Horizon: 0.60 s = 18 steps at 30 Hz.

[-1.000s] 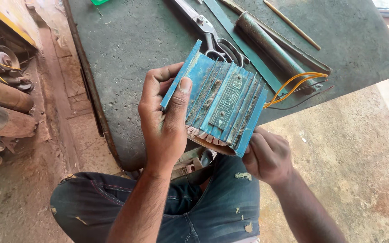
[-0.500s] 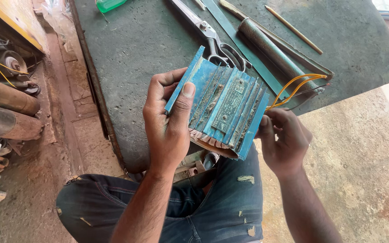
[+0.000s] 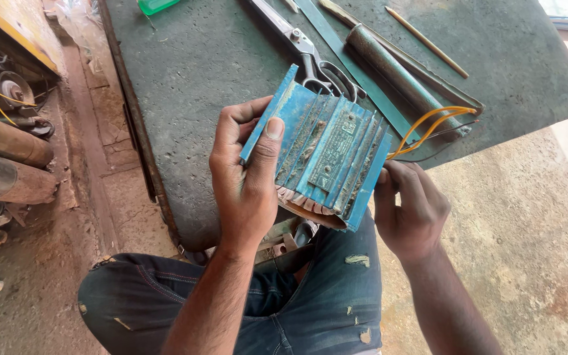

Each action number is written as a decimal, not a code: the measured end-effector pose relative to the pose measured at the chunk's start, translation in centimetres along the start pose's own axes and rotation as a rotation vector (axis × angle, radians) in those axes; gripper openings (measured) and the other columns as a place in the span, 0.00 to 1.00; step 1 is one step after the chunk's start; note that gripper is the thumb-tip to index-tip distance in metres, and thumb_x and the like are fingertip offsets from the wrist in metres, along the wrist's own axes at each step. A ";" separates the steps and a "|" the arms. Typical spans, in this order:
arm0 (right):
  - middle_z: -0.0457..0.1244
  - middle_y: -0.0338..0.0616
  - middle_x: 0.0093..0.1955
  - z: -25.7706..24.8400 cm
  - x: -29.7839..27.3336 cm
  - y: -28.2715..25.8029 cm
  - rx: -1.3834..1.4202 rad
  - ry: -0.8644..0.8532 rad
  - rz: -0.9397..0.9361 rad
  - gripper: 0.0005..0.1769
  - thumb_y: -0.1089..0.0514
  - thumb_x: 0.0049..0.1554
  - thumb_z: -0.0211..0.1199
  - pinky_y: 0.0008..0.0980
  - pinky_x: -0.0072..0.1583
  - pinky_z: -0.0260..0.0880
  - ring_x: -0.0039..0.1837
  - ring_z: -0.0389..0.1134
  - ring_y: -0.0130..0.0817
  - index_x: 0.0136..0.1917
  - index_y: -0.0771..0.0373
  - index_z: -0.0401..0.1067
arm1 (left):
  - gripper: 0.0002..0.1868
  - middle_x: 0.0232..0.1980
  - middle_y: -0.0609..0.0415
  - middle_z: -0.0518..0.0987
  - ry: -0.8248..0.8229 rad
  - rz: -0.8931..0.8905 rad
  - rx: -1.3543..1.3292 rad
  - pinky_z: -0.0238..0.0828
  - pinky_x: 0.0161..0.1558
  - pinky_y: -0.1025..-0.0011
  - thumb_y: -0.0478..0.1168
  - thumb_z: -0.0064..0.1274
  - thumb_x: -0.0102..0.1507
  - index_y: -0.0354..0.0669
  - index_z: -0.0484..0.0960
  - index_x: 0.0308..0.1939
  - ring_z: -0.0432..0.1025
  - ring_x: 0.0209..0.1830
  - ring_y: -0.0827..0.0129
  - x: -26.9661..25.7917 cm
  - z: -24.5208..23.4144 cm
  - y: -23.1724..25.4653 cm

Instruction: The person uses a metal rod and a cylindrical tool to tap and adjust a blue electrical component with copper windings. They repeatedly strike the rod against the component and inspect the internal wiring.

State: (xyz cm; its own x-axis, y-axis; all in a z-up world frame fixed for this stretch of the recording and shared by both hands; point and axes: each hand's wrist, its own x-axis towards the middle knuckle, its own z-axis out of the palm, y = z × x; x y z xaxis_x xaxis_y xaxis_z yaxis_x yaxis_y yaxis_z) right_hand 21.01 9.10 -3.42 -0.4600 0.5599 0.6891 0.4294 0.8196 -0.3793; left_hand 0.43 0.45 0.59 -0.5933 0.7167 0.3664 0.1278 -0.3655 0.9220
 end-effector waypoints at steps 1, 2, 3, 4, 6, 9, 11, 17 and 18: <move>0.70 0.52 0.45 -0.2 0.0 -0.2 -0.028 -0.001 0.004 0.02 0.69 0.66 0.64 0.29 0.42 0.74 0.43 0.74 0.33 0.51 0.70 0.73 | 0.20 0.48 0.48 0.83 -0.003 -0.007 -0.011 0.81 0.49 0.75 0.50 0.46 0.76 0.36 0.74 0.61 0.79 0.49 0.74 0.0 0.0 0.0; 0.70 0.52 0.45 -0.3 0.1 -0.3 -0.022 -0.009 0.008 0.02 0.69 0.66 0.64 0.30 0.43 0.74 0.44 0.74 0.33 0.52 0.70 0.72 | 0.20 0.48 0.48 0.83 -0.004 -0.012 -0.022 0.81 0.49 0.75 0.50 0.45 0.76 0.36 0.74 0.61 0.79 0.49 0.74 0.0 0.0 0.0; 0.70 0.52 0.46 -0.4 0.1 -0.4 -0.016 -0.016 0.012 0.02 0.69 0.66 0.64 0.30 0.44 0.75 0.45 0.74 0.34 0.52 0.70 0.72 | 0.20 0.49 0.48 0.82 -0.006 -0.003 -0.006 0.81 0.50 0.75 0.50 0.45 0.77 0.36 0.74 0.61 0.79 0.50 0.74 0.0 0.0 0.0; 0.70 0.51 0.46 -0.5 0.2 -0.5 -0.008 -0.024 0.015 0.02 0.69 0.66 0.64 0.30 0.44 0.75 0.45 0.75 0.34 0.53 0.70 0.72 | 0.20 0.50 0.47 0.82 -0.007 0.008 0.013 0.81 0.51 0.75 0.50 0.45 0.77 0.36 0.74 0.61 0.78 0.51 0.74 0.0 -0.1 0.0; 0.70 0.52 0.48 -0.5 0.3 -0.4 0.028 -0.033 -0.027 0.05 0.69 0.65 0.63 0.29 0.47 0.77 0.47 0.75 0.35 0.55 0.71 0.72 | 0.19 0.49 0.47 0.81 -0.011 0.020 0.023 0.80 0.52 0.75 0.49 0.46 0.78 0.35 0.74 0.62 0.77 0.52 0.74 0.1 -0.1 0.1; 0.70 0.52 0.47 -0.1 0.1 0.2 0.027 -0.003 -0.082 0.06 0.71 0.64 0.63 0.28 0.45 0.77 0.46 0.75 0.35 0.56 0.71 0.72 | 0.19 0.48 0.47 0.81 -0.019 0.014 0.007 0.80 0.52 0.75 0.49 0.45 0.78 0.35 0.74 0.61 0.77 0.52 0.74 0.0 -0.2 0.1; 0.70 0.51 0.44 0.2 -0.2 0.9 0.000 0.010 -0.103 0.05 0.72 0.64 0.63 0.27 0.41 0.75 0.42 0.73 0.33 0.54 0.70 0.72 | 0.19 0.49 0.48 0.81 -0.031 0.005 0.000 0.81 0.48 0.76 0.49 0.44 0.76 0.35 0.73 0.61 0.78 0.50 0.75 0.1 -0.2 0.0; 0.69 0.47 0.40 1.0 -0.3 2.3 -0.078 0.015 -0.181 0.01 0.70 0.65 0.63 0.27 0.36 0.71 0.39 0.72 0.30 0.50 0.68 0.73 | 0.18 0.49 0.49 0.82 -0.028 0.026 0.015 0.80 0.51 0.76 0.47 0.44 0.78 0.34 0.73 0.60 0.78 0.50 0.75 0.2 -0.1 0.0; 0.68 0.46 0.39 1.0 -0.3 2.2 -0.078 0.010 -0.187 0.01 0.70 0.65 0.62 0.27 0.35 0.71 0.38 0.71 0.30 0.49 0.68 0.73 | 0.18 0.49 0.48 0.82 -0.027 0.025 0.002 0.80 0.51 0.76 0.47 0.45 0.78 0.34 0.73 0.60 0.78 0.50 0.75 0.1 -0.1 0.0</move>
State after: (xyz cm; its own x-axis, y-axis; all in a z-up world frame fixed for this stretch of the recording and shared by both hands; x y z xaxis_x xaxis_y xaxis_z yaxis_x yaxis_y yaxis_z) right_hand 21.35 10.83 -5.07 -0.5299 0.3971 0.7493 0.3966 0.8970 -0.1950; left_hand 0.31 0.43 0.59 -0.5687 0.7231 0.3921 0.1439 -0.3818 0.9129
